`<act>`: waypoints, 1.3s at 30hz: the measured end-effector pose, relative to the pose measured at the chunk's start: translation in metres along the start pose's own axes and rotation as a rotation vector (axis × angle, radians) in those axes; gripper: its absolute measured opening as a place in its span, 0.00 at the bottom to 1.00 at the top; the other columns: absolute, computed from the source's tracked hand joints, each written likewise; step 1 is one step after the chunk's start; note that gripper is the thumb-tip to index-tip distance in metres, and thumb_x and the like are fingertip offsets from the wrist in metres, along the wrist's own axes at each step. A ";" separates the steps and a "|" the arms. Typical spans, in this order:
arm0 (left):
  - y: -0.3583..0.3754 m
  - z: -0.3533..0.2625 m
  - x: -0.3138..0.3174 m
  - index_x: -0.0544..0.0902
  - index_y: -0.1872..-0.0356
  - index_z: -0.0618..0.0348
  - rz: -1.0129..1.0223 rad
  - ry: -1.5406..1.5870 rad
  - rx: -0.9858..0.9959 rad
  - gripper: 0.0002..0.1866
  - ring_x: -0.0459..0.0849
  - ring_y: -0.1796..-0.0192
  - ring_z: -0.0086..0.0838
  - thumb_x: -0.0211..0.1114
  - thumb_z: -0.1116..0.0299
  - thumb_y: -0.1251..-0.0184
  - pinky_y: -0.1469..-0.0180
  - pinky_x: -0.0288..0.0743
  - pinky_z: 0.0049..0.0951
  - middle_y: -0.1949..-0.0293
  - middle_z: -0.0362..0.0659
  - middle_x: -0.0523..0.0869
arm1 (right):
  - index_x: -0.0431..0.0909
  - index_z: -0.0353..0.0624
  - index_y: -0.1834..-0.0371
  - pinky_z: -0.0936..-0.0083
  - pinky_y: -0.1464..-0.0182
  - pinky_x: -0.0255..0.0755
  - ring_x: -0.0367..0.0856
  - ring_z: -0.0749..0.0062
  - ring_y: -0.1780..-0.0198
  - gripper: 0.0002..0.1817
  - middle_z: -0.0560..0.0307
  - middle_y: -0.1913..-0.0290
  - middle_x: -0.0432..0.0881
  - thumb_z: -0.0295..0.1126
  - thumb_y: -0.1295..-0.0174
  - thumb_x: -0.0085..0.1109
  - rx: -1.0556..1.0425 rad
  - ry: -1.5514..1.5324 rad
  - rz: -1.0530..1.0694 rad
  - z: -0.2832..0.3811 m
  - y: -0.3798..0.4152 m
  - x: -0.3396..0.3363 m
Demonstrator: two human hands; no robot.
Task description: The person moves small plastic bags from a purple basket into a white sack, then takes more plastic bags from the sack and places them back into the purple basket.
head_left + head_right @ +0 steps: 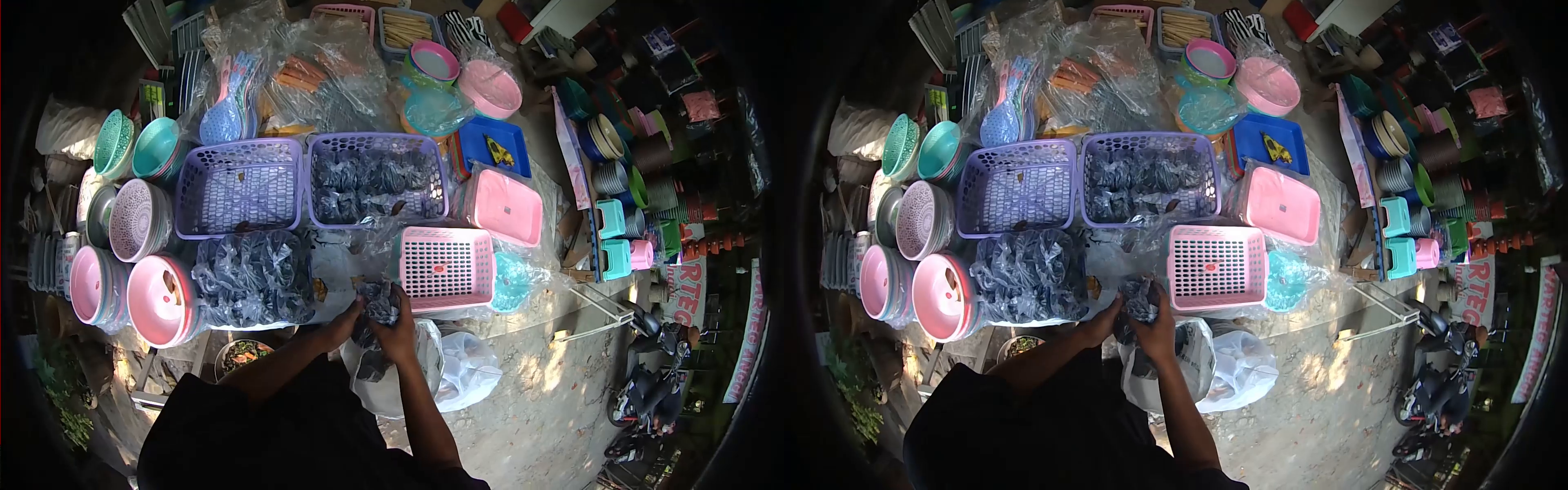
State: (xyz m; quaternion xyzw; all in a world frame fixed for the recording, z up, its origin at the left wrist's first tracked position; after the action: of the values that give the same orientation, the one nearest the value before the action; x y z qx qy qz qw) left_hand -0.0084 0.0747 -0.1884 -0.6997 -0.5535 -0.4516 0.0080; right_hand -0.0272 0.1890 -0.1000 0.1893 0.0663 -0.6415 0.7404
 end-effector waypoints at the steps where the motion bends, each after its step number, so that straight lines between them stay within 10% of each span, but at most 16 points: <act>1: -0.005 -0.033 0.002 0.65 0.30 0.55 -0.038 -0.186 -0.074 0.32 0.71 0.36 0.30 0.35 0.42 0.21 0.33 0.63 0.36 0.34 0.44 0.70 | 0.50 0.42 0.24 0.67 0.38 0.70 0.76 0.56 0.39 0.51 0.39 0.38 0.73 0.22 0.52 0.70 -0.008 -0.007 -0.087 0.006 -0.019 -0.003; 7: -0.127 -0.123 -0.090 0.74 0.39 0.56 -0.211 -1.293 0.562 0.27 0.77 0.43 0.44 0.67 0.55 0.36 0.41 0.68 0.42 0.49 0.49 0.78 | 0.49 0.36 0.24 0.66 0.33 0.63 0.71 0.52 0.34 0.52 0.37 0.35 0.70 0.19 0.54 0.68 -0.134 0.051 -0.284 -0.002 -0.154 -0.018; 13: -0.215 -0.115 -0.129 0.78 0.47 0.53 -0.028 -1.905 0.320 0.25 0.79 0.45 0.37 0.68 0.50 0.39 0.41 0.66 0.42 0.52 0.45 0.80 | 0.53 0.35 0.26 0.66 0.29 0.57 0.65 0.54 0.31 0.50 0.41 0.33 0.66 0.21 0.54 0.70 -0.325 0.214 -0.369 -0.028 -0.309 -0.030; 20: -0.228 -0.111 -0.136 0.81 0.52 0.53 -0.001 -1.888 0.240 0.23 0.82 0.49 0.37 0.69 0.48 0.42 0.41 0.69 0.41 0.57 0.43 0.81 | 0.62 0.35 0.32 0.62 0.34 0.67 0.73 0.43 0.36 0.45 0.35 0.40 0.76 0.30 0.55 0.73 0.001 0.597 -0.258 -0.144 -0.388 -0.020; 23: -0.230 -0.114 -0.137 0.82 0.58 0.54 -0.038 -1.854 0.319 0.22 0.82 0.55 0.39 0.68 0.46 0.42 0.50 0.74 0.40 0.62 0.43 0.80 | 0.59 0.35 0.31 0.62 0.36 0.70 0.73 0.43 0.35 0.45 0.34 0.37 0.74 0.34 0.54 0.72 0.281 0.808 0.143 -0.204 -0.392 0.001; 29: -0.229 -0.115 -0.136 0.82 0.62 0.55 -0.071 -1.851 0.394 0.22 0.83 0.58 0.39 0.69 0.46 0.44 0.59 0.77 0.39 0.64 0.43 0.80 | 0.58 0.41 0.30 0.56 0.41 0.73 0.79 0.38 0.43 0.40 0.29 0.49 0.80 0.35 0.47 0.64 0.386 0.845 0.155 -0.213 -0.389 0.007; 39: -0.229 -0.115 -0.132 0.82 0.56 0.52 -0.052 -1.856 0.325 0.19 0.83 0.56 0.38 0.73 0.56 0.46 0.56 0.79 0.38 0.62 0.43 0.80 | 0.58 0.36 0.33 0.56 0.39 0.72 0.76 0.39 0.40 0.38 0.32 0.42 0.78 0.33 0.47 0.65 0.488 0.945 0.320 -0.206 -0.389 0.024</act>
State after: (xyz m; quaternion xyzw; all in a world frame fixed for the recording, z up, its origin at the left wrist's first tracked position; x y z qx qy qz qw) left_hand -0.2568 0.0032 -0.3171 -0.7575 -0.4104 0.3690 -0.3486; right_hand -0.3724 0.2009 -0.3739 0.6302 0.2109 -0.3633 0.6530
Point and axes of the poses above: each hand's wrist, its own y-axis away from the middle knuckle, its own x-axis out of the palm, z = x × y, the point moved 7 cm from there along -y, towards the middle knuckle
